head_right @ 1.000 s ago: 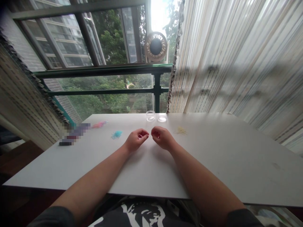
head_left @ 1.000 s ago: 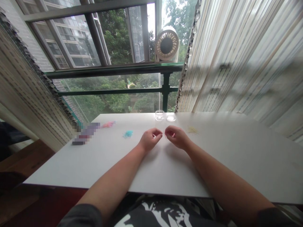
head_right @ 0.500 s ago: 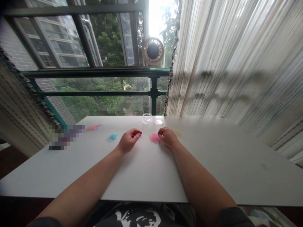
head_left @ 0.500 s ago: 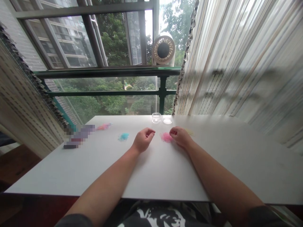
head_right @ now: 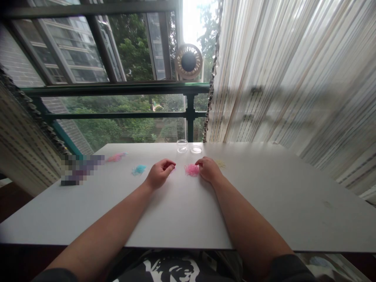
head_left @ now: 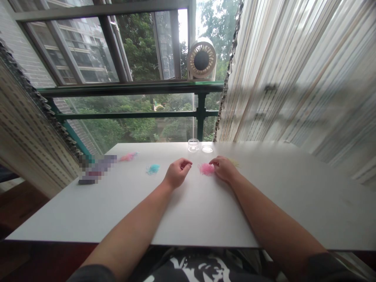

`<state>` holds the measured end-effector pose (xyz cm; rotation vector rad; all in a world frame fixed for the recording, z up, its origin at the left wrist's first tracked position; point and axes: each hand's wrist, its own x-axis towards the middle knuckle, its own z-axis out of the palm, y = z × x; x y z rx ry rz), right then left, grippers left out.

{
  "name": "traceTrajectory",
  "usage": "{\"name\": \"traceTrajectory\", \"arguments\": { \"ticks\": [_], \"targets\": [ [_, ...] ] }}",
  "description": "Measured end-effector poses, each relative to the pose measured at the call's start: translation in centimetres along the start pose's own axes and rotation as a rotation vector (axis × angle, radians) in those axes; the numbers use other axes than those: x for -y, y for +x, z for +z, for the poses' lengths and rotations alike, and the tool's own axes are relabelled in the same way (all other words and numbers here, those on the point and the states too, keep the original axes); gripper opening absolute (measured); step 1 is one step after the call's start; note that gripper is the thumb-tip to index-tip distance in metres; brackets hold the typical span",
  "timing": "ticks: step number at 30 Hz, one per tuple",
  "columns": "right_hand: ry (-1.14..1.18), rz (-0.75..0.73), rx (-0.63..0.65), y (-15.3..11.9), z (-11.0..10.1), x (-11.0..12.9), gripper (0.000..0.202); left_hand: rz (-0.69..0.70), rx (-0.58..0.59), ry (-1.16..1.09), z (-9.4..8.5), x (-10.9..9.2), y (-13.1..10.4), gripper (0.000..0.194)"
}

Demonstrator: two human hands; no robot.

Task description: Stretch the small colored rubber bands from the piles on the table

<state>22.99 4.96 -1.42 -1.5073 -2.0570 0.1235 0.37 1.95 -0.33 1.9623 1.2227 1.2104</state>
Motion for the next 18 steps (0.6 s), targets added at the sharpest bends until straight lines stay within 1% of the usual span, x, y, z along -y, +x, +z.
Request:
{"name": "traceTrajectory", "arguments": {
  "ticks": [8, 15, 18],
  "targets": [
    [0.005, -0.039, 0.001, 0.2, 0.3, -0.5, 0.036, -0.003, 0.006, 0.007, 0.0, 0.0, 0.0, 0.024],
    [-0.046, -0.063, 0.055, 0.5, 0.9, -0.9, 0.036, 0.010, 0.011, 0.020, 0.0, -0.2, 0.0, 0.023],
    [-0.062, -0.065, 0.053, 0.3, 1.1, -0.9, 0.038, 0.021, 0.007, 0.022, 0.0, -0.2, 0.0, 0.023]
  ]
}}
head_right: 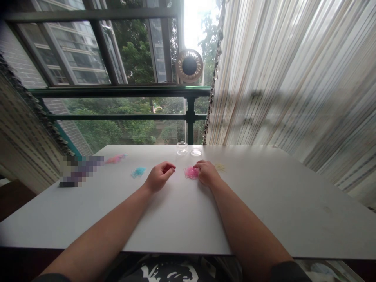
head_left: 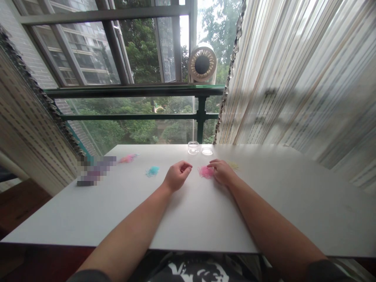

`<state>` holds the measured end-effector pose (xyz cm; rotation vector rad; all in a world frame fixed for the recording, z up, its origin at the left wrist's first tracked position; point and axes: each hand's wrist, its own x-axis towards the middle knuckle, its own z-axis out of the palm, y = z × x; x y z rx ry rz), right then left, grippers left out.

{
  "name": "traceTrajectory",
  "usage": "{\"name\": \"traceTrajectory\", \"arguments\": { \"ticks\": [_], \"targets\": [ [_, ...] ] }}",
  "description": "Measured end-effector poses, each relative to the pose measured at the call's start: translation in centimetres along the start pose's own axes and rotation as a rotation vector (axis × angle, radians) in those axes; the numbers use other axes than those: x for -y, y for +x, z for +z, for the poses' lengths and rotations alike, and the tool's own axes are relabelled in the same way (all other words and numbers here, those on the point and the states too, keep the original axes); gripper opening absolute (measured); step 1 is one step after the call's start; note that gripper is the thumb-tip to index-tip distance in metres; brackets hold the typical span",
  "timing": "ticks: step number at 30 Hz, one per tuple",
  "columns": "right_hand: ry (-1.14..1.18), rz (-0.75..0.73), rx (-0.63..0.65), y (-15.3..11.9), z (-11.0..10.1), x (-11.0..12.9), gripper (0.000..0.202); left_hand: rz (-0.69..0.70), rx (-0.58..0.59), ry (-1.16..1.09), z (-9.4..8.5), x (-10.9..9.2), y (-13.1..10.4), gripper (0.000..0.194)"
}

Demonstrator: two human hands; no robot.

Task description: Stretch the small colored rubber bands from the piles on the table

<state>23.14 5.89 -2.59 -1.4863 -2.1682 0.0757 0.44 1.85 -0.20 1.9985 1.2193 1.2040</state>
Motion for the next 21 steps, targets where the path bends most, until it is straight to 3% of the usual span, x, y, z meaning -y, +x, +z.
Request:
{"name": "traceTrajectory", "arguments": {
  "ticks": [14, 21],
  "targets": [
    [0.039, 0.034, -0.041, -0.18, -0.30, 0.73, 0.041, 0.005, 0.007, -0.009, -0.07, -0.10, -0.02, 0.022],
    [0.206, 0.075, -0.013, -0.54, -0.02, 0.94, 0.053, 0.005, -0.001, -0.023, -0.05, -0.25, -0.07, 0.023]
  ]
}}
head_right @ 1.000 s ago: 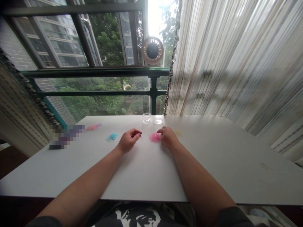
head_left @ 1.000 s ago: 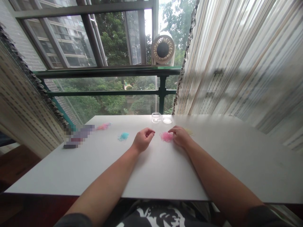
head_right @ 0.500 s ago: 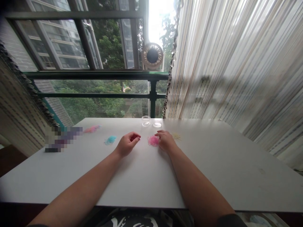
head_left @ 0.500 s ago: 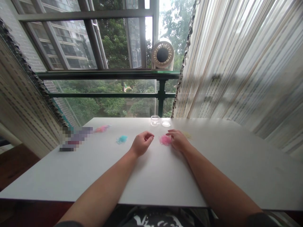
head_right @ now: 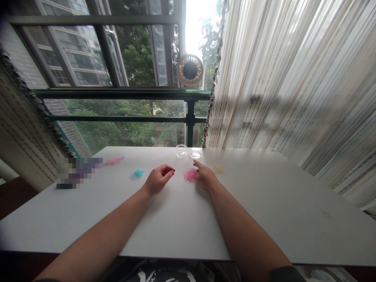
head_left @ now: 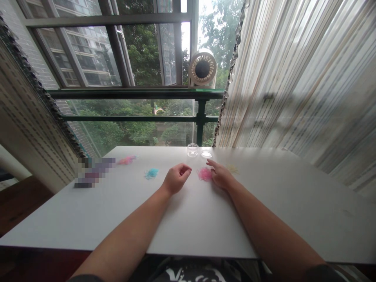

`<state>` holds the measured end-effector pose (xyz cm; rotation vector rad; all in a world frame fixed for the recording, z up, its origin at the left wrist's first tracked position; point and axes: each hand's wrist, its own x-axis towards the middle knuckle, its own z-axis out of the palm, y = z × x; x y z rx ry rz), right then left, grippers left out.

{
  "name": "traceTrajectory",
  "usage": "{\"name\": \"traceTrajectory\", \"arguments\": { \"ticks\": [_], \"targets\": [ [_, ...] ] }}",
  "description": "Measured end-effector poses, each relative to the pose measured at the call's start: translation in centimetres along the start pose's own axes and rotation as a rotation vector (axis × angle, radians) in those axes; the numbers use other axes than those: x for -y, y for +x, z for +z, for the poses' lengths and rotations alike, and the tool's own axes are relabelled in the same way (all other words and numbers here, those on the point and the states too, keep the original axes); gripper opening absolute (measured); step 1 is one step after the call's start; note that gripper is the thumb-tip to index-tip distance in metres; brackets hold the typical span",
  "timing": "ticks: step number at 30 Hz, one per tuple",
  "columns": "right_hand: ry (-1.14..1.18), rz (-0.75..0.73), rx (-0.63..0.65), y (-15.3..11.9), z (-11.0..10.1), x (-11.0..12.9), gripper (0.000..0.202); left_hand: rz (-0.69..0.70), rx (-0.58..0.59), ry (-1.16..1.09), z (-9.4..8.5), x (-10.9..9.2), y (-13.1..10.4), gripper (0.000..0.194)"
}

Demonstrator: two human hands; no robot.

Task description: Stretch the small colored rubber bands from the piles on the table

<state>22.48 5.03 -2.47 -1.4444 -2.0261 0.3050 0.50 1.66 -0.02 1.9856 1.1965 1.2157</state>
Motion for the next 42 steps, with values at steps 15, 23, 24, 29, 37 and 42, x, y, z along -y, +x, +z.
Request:
{"name": "traceTrajectory", "arguments": {
  "ticks": [15, 23, 24, 29, 37, 42],
  "targets": [
    [-0.040, -0.080, -0.061, 0.4, -0.1, 0.3, 0.037, 0.004, 0.005, -0.001, -0.1, -0.1, 0.0, 0.022],
    [-0.008, -0.105, -0.214, 0.2, -1.1, 1.1, 0.031, -0.001, -0.003, 0.002, -0.2, -0.1, 0.1, 0.023],
    [0.008, -0.113, -0.224, 0.0, -1.2, 1.6, 0.028, 0.003, -0.009, 0.009, -0.2, -0.2, 0.1, 0.023],
    [0.104, -0.133, -0.074, -1.5, -0.8, 4.5, 0.020, 0.050, -0.036, 0.094, -1.4, -0.6, 0.2, 0.022],
    [0.076, -0.285, 0.434, -3.3, 1.4, 7.6, 0.029, -0.135, -0.129, 0.465, -10.6, 5.5, 0.5, 0.028],
    [0.095, -0.219, 0.450, -3.2, 1.5, 7.4, 0.030, -0.500, -0.453, 0.667, -16.7, 10.8, -1.0, 0.044]
  ]
}}
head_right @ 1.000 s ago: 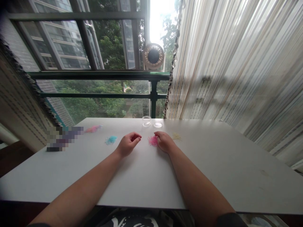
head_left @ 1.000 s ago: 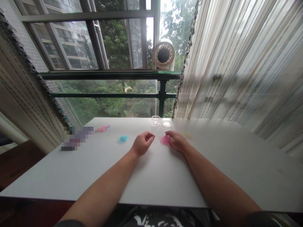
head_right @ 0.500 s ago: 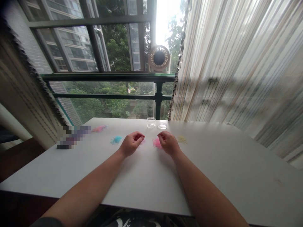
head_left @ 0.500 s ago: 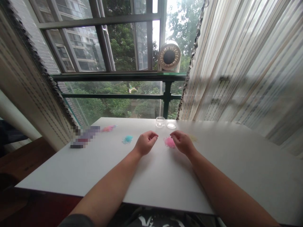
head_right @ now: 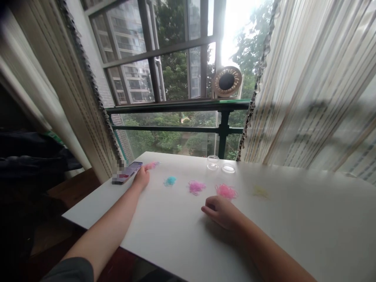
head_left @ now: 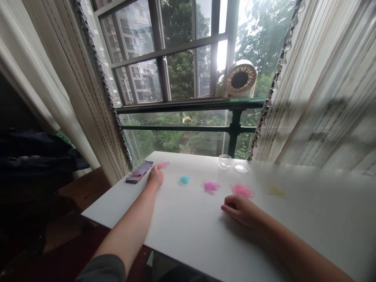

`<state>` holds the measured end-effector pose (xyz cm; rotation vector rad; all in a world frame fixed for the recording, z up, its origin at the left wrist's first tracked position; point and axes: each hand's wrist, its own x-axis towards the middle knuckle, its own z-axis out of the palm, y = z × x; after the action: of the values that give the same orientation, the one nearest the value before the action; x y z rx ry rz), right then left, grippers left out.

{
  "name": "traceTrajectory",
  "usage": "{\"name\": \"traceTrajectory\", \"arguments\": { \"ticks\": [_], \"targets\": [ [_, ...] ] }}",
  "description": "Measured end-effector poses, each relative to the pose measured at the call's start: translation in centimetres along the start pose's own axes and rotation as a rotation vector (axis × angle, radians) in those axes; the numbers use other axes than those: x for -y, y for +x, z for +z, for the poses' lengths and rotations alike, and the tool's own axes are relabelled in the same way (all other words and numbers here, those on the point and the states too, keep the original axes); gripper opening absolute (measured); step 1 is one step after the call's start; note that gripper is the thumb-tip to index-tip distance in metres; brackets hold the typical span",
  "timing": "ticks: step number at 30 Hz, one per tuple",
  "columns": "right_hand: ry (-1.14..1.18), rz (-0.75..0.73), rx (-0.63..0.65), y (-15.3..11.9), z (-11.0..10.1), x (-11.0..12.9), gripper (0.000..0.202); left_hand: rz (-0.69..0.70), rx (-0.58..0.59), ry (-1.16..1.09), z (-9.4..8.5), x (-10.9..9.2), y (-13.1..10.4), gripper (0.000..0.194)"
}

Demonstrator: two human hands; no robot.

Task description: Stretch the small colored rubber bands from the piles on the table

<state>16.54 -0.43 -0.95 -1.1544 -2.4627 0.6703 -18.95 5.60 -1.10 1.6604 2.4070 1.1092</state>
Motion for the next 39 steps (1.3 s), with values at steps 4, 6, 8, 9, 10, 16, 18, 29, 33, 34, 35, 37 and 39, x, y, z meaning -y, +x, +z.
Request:
{"name": "traceTrajectory", "arguments": {
  "ticks": [4, 6, 8, 9, 10, 16, 18, 29, 33, 34, 35, 37, 39],
  "targets": [
    [0.012, 0.006, 0.005, 0.0, 0.0, -0.4, 0.030, -0.063, 0.024, 0.054, 0.8, 1.3, 0.5, 0.044],
    [0.011, 0.008, 0.012, 0.0, 0.0, -0.4, 0.030, -0.078, 0.051, 0.082, 1.4, 0.9, 0.5, 0.043],
    [0.007, 0.011, 0.019, 0.0, 0.0, -0.4, 0.029, -0.086, 0.067, 0.107, 1.7, 0.6, 0.4, 0.042],
    [0.003, 0.011, 0.023, 0.0, 0.0, -0.3, 0.028, -0.085, 0.073, 0.116, 1.9, 0.4, 0.4, 0.041],
    [0.000, 0.012, 0.027, 0.0, -0.1, -0.3, 0.028, -0.081, 0.079, 0.124, 1.9, 0.4, 0.4, 0.040],
    [-0.011, 0.010, 0.041, -0.1, -0.3, 0.0, 0.027, -0.058, 0.120, 0.157, 2.0, 0.6, 0.5, 0.038],
    [-0.014, 0.011, 0.040, -0.1, -0.3, 0.1, 0.026, -0.053, 0.126, 0.165, 2.0, 0.7, 0.6, 0.039],
    [0.007, 0.013, 0.043, -0.2, -0.3, 0.0, 0.026, 0.000, 0.094, 0.148, 1.8, 1.2, 0.6, 0.039],
    [0.009, 0.012, 0.040, -0.2, -0.2, -0.1, 0.026, 0.090, 0.072, 0.115, 1.4, 0.7, 0.1, 0.038],
    [0.009, 0.012, 0.035, -0.2, -0.1, -0.2, 0.026, 0.145, 0.064, 0.091, 1.2, 0.3, -0.2, 0.038],
    [0.013, 0.011, 0.028, -0.2, -0.1, -0.2, 0.026, 0.221, 0.054, 0.054, 1.0, -0.2, -0.5, 0.037],
    [0.027, 0.005, 0.003, -0.2, 0.0, -0.3, 0.025, 0.428, 0.029, -0.054, 0.7, -1.5, -1.6, 0.034],
    [0.048, -0.011, -0.034, -0.2, 0.1, -0.4, 0.024, 0.634, 0.025, -0.158, 0.6, -3.3, -2.9, 0.033]
  ]
}}
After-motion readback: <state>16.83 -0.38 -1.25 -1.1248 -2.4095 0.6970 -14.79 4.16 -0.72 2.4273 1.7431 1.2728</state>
